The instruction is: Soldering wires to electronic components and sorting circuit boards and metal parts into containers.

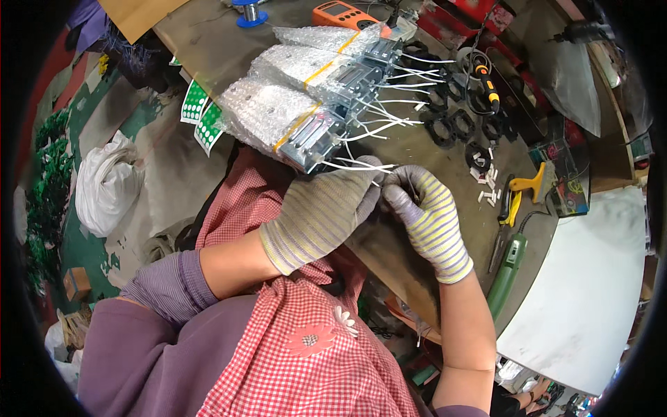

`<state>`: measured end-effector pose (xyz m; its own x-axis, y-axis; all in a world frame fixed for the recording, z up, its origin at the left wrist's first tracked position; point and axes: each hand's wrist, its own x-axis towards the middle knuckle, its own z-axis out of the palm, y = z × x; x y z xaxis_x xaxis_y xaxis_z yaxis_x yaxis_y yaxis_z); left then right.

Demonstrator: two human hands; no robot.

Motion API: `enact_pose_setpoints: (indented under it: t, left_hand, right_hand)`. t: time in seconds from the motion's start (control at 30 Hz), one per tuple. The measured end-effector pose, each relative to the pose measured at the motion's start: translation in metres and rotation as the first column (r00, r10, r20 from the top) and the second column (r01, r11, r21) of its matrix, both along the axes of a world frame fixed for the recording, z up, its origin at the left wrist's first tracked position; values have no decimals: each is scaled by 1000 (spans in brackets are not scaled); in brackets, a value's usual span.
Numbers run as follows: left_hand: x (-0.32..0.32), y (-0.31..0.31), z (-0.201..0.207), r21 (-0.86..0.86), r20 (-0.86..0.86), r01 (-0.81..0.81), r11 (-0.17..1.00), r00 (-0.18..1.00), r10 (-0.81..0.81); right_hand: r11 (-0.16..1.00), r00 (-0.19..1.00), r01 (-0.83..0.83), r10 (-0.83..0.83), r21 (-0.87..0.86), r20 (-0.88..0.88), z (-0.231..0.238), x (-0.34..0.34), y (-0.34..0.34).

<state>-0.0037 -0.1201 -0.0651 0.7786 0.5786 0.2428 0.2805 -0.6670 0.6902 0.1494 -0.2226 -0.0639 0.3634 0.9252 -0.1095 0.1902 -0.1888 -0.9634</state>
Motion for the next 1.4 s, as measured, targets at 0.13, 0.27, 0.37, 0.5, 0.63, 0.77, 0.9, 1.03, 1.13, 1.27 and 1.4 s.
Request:
enact_pose_setpoints:
  t: [0.13,0.27,0.37,0.5,0.63,0.77,0.9,1.03,1.13,1.27,1.4]
  left_hand:
    - [4,2,-1,51,-41,16,999,999,-14]
    - [5,3,-6,192,45,21,981,999,-30]
    - [9,0,3,237,-232,48,970,973,8]
    - [4,-2,-2,301,-221,14,954,974,56]
    - [7,2,-11,330,-106,-1,944,994,38]
    - [-2,-2,0,265,-110,23,964,994,7]
    - [-41,11,2,198,116,254,947,953,-280]
    - [-46,18,-4,211,74,317,925,938,-338]
    - [-36,17,1,157,19,266,951,962,-272]
    - [-24,17,0,109,-127,152,982,982,-138]
    - [-18,12,-2,169,-65,129,977,991,-120]
  right_hand:
    - [1000,1000,0,0,24,-3,1,1,4]
    - [985,993,16,-36,171,116,-13,4,7]
    - [966,957,-31,-46,258,286,-17,7,3]
    - [888,690,-249,-117,386,714,-13,11,11]
    - [886,512,-189,-279,423,812,-7,3,9]
    - [840,752,319,-506,439,422,-11,10,-7]
    - [920,860,354,-391,167,327,-1,-19,-32]
    - [949,742,258,-313,179,593,8,-56,-21]
    - [939,680,229,-342,255,648,-5,-61,-10]
    - [909,734,329,-417,257,536,-4,-64,-8]
    - [900,785,370,-436,230,440,-2,-63,-13]
